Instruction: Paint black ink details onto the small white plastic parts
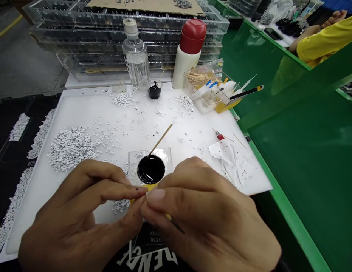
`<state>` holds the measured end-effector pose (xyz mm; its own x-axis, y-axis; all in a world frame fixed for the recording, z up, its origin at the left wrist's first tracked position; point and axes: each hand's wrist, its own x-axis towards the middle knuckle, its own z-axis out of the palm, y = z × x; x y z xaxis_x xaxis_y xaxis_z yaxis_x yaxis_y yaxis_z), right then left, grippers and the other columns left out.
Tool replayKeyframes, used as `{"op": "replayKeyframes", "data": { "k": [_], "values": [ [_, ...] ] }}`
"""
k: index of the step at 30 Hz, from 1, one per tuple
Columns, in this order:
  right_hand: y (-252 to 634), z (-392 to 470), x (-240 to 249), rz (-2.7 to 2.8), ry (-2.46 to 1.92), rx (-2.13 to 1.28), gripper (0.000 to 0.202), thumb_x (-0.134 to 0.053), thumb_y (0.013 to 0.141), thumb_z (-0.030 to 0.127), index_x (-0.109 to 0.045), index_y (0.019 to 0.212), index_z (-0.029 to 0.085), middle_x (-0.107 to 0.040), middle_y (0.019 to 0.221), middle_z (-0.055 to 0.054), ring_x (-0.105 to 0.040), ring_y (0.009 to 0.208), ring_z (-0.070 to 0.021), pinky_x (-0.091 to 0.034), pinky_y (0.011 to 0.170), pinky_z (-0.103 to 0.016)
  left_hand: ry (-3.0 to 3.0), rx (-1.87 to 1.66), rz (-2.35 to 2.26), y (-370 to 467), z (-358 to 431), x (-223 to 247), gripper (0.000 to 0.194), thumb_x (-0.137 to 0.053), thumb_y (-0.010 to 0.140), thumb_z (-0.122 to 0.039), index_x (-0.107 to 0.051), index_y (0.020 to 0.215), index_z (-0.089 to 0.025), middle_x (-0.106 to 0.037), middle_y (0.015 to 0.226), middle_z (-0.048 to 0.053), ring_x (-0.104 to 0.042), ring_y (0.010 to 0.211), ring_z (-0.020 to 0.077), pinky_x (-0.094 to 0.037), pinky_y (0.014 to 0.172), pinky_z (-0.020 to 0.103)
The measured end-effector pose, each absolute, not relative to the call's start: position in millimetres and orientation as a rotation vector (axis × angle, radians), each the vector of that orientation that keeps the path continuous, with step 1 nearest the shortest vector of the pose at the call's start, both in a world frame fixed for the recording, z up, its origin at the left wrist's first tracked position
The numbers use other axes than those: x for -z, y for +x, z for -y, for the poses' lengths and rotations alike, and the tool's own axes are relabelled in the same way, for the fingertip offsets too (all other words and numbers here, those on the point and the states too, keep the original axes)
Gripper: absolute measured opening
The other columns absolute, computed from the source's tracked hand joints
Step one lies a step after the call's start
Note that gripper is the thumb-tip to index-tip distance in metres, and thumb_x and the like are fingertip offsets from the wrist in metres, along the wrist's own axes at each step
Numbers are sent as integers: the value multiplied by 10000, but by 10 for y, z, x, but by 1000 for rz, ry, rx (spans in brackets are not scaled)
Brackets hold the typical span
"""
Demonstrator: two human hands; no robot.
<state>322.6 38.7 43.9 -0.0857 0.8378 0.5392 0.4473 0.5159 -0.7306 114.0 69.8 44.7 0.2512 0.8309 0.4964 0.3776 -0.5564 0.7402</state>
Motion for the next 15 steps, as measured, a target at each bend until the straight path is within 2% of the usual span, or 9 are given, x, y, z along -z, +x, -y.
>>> {"op": "replayKeyframes", "data": {
  "k": [3, 7, 12, 15],
  "values": [
    [3199, -356, -447, 1709, -1205, -491, 178, -730, 1079, 444, -741, 1237, 362, -775, 1027, 53, -627, 709, -67, -561, 626, -235, 2067, -1275, -1079, 1143, -706, -436, 102, -791, 953, -94, -769, 998, -183, -655, 982, -15, -673, 846, 87, -579, 674, 230],
    [3163, -350, -455, 1747, -1216, -470, 170, -717, 1089, 434, -732, 1237, 352, -761, 1007, 49, -656, 749, -63, -535, 610, -221, 2043, -1254, -1101, 1134, -707, -403, 113, -787, 955, -86, -765, 1000, -187, -656, 989, -17, -673, 856, 89, -577, 683, 233],
    [3118, -328, -452, 1642, -1230, -485, 156, -768, 1054, 438, -765, 1180, 347, -677, 877, 61, -562, 676, -63, -544, 626, -225, 2052, -1289, -1075, 1139, -711, -402, 96, -772, 959, -96, -765, 986, -188, -647, 968, -17, -667, 822, 86, -576, 666, 227],
    [3103, -317, -451, 1632, -1235, -491, 148, -765, 1056, 440, -773, 1174, 351, -697, 902, 57, -591, 705, -66, -541, 633, -231, 2058, -1236, -1083, 1132, -713, -435, 116, -771, 955, -80, -769, 998, -188, -656, 977, -16, -677, 835, 86, -581, 671, 220]
  ]
}}
